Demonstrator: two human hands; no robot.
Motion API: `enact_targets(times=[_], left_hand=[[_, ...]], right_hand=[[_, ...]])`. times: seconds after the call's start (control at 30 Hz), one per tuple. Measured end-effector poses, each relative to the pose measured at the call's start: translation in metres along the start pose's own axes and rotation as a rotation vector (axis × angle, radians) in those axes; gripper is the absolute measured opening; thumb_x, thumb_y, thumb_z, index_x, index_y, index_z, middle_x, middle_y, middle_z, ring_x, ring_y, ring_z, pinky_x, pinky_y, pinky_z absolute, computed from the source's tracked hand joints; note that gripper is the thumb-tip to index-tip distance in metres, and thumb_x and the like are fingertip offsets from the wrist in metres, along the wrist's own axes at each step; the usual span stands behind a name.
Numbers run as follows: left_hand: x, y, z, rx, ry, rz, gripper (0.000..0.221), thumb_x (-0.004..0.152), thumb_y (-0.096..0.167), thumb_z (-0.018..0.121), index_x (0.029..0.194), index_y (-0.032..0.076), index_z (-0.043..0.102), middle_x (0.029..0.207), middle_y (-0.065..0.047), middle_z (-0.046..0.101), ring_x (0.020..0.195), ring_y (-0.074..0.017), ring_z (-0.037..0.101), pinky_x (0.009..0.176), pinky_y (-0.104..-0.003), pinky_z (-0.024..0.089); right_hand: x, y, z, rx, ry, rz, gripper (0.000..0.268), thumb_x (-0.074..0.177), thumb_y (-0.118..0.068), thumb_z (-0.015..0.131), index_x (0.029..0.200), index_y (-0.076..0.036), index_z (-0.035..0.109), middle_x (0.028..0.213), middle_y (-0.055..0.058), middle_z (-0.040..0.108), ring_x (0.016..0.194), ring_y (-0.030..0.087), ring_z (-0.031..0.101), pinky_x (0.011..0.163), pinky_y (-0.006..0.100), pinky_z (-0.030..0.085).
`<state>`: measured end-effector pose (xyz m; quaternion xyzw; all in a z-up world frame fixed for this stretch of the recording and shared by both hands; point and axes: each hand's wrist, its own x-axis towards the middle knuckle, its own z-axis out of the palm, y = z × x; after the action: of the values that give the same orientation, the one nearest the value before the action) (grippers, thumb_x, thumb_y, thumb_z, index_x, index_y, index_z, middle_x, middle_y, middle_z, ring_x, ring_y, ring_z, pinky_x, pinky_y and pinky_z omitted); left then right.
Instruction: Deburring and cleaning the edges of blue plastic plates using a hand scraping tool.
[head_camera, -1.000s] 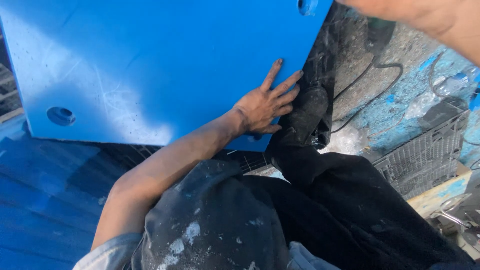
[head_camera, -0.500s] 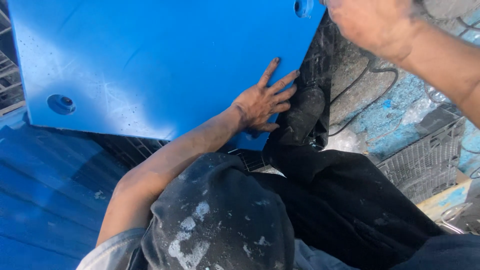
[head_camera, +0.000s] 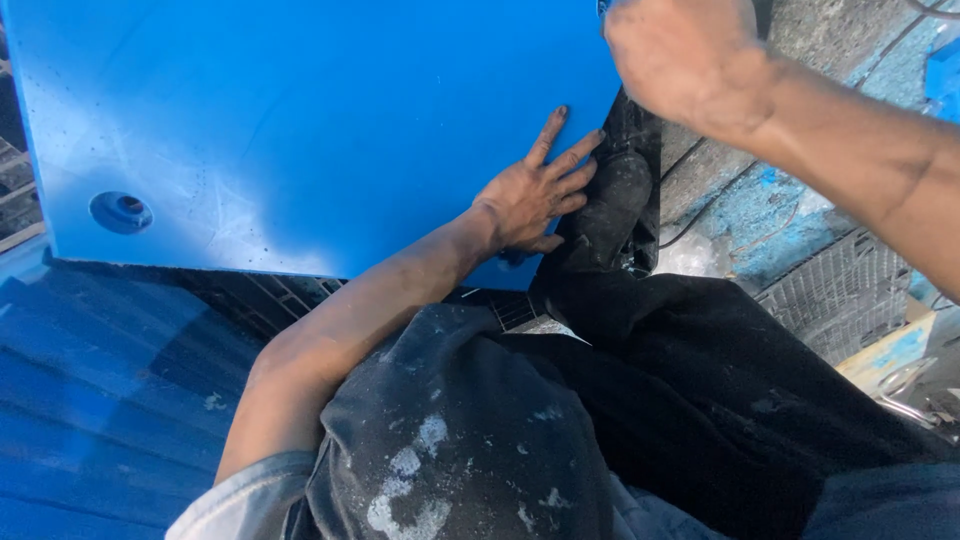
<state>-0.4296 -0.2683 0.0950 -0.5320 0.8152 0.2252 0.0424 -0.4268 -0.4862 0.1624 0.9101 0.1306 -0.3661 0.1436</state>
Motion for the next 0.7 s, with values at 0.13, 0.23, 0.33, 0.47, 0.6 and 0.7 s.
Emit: enact_targets(times=[0.13, 0.23, 0.33, 0.47, 0.6, 0.7], left_hand=[[0.0, -0.002, 0.0, 0.004, 0.002, -0.01, 0.074, 0.092, 0.081, 0.025, 0.152, 0.041, 0.041, 0.166, -0.002, 0.025, 0.154, -0.038, -0.005, 0.112, -0.077, -0.004], [-0.001, -0.003, 0.001, 0.002, 0.013, -0.023, 0.074, 0.092, 0.081, 0.025, 0.152, 0.041, 0.042, 0.166, -0.002, 0.025, 0.154, -0.0382, -0.004, 0.112, -0.076, -0.004], [-0.001, 0.001, 0.004, 0.0, 0.025, -0.026, 0.074, 0.092, 0.081, 0.025, 0.152, 0.041, 0.042, 0.167, -0.001, 0.024, 0.155, -0.0376, -0.004, 0.113, -0.076, -0.004], [-0.004, 0.005, 0.006, -0.005, 0.079, -0.026, 0.072, 0.093, 0.079, 0.028, 0.151, 0.04, 0.045, 0.166, 0.001, 0.027, 0.155, -0.0364, -0.003, 0.115, -0.075, -0.004], [-0.012, 0.005, 0.012, -0.1, 0.158, 0.011, 0.07, 0.092, 0.074, 0.039, 0.145, 0.031, 0.054, 0.165, -0.005, 0.029, 0.156, -0.0357, 0.004, 0.118, -0.073, 0.0], [-0.024, -0.014, 0.028, -0.267, 0.407, -0.066, 0.056, 0.099, 0.057, 0.058, 0.135, 0.014, 0.064, 0.165, -0.015, 0.034, 0.159, -0.034, 0.018, 0.125, -0.069, 0.006]], right_hand=[[-0.004, 0.006, -0.005, 0.275, -0.158, 0.105, 0.018, 0.099, -0.027, 0.066, 0.109, -0.013, 0.075, 0.074, 0.009, 0.071, 0.059, 0.018, 0.067, 0.05, 0.034, 0.056], [-0.001, 0.015, -0.015, 0.462, -0.257, 0.182, 0.023, 0.099, -0.033, 0.065, 0.113, -0.016, 0.073, 0.073, 0.008, 0.07, 0.058, 0.018, 0.066, 0.05, 0.035, 0.055], [-0.003, 0.022, -0.027, 0.645, -0.347, 0.272, 0.028, 0.099, -0.039, 0.064, 0.117, -0.019, 0.071, 0.072, 0.007, 0.068, 0.056, 0.019, 0.064, 0.05, 0.036, 0.055], [-0.003, 0.032, -0.044, 0.895, -0.442, 0.362, 0.034, 0.098, -0.047, 0.062, 0.122, -0.023, 0.069, 0.07, 0.006, 0.066, 0.054, 0.019, 0.062, 0.05, 0.037, 0.054], [-0.021, 0.049, 0.039, 1.472, 0.03, 0.518, 0.061, 0.122, -0.05, 0.045, 0.096, 0.004, 0.059, 0.07, 0.013, 0.056, 0.062, 0.018, 0.059, 0.059, 0.037, 0.046], [-0.011, 0.034, -0.008, 1.262, 0.185, 0.549, 0.035, 0.117, -0.044, 0.058, 0.124, -0.011, 0.067, 0.093, 0.008, 0.069, 0.077, 0.023, 0.067, 0.066, 0.038, 0.056]])
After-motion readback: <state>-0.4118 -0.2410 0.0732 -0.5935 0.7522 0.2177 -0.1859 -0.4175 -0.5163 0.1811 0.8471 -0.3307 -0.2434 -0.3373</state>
